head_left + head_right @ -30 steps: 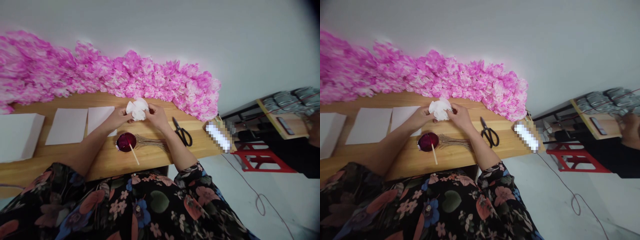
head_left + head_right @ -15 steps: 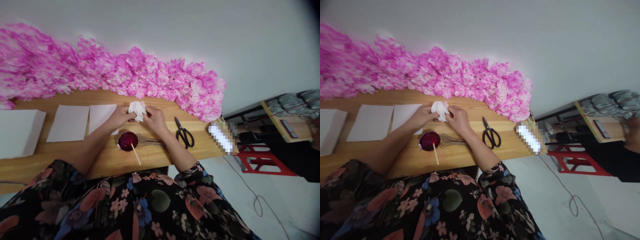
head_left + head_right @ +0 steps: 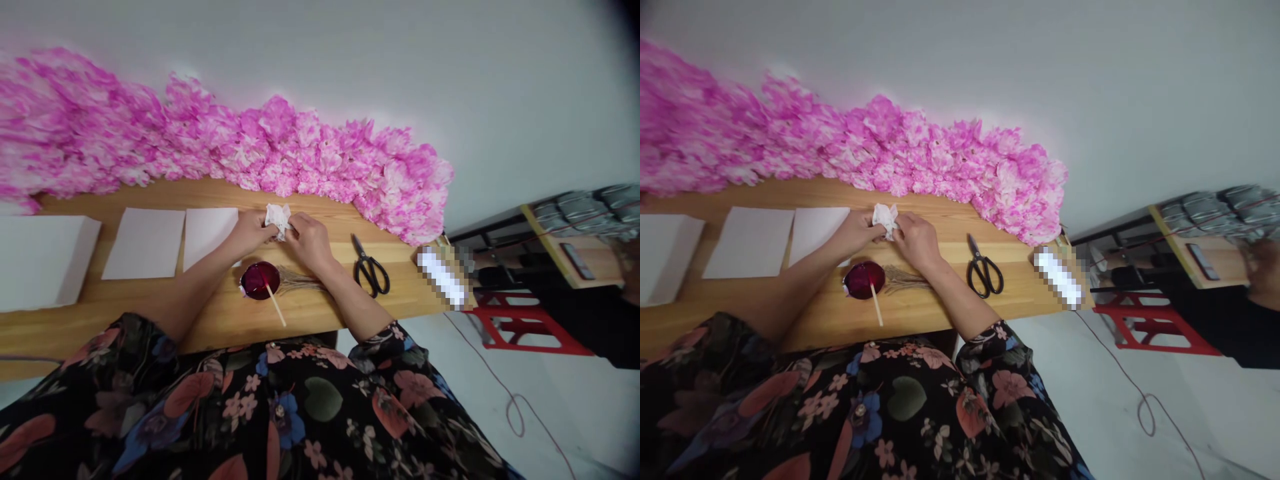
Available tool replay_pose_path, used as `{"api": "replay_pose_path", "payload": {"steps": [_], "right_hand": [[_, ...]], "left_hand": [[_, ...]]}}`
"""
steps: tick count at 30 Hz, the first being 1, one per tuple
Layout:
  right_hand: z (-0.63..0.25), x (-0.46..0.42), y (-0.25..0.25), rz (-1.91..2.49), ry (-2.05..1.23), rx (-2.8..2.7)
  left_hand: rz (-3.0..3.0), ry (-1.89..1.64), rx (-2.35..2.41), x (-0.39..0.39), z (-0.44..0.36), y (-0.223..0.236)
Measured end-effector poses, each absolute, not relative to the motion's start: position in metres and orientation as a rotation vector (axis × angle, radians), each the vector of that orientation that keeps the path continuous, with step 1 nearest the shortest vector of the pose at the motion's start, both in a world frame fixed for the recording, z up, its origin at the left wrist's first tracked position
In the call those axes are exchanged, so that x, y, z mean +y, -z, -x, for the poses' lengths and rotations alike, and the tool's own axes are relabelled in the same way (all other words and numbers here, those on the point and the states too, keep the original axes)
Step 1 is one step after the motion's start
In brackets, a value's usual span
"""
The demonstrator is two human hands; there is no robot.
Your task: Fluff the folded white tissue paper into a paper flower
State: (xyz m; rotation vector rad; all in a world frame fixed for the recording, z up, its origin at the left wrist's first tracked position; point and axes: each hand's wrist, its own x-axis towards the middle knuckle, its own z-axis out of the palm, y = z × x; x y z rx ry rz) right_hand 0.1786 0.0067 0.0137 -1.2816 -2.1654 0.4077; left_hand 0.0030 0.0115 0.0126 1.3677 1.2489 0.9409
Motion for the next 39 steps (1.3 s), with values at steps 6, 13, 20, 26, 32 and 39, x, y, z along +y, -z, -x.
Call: {"api": "replay_pose_path", "payload": {"steps": [6,13,20,26,32,39], "right_hand": [[-0.190,0.023,-0.016,1.281,-0.905,-1.745],[-0.194,0.026,-0.019,1.214,-1.058,-1.589],[-0.197,0.030,-0.011,1.247,-0.919,-1.696],[-0.198,0.017,-0.028,1.167,-0.278,-1.791],[-0.191,0.006,-0.033,1.130,-0.116,-2.134],[-0.193,0.009,-0.029,1.195,-0.119,-2.191]], "left_hand": [[-1.359,-0.993,1.080,0.010,0.001,-0.016],[-1.277,-1.011,0.975,0.009,0.005,-0.016],[-1.326,-1.000,0.939,0.011,0.007,-0.012],[-1.335,-1.068,0.968,0.007,0.005,-0.013],[-1.407,-1.104,1.011,0.007,0.004,-0.013],[-1.449,-1.075,1.036,0.005,0.002,-0.016]]}}
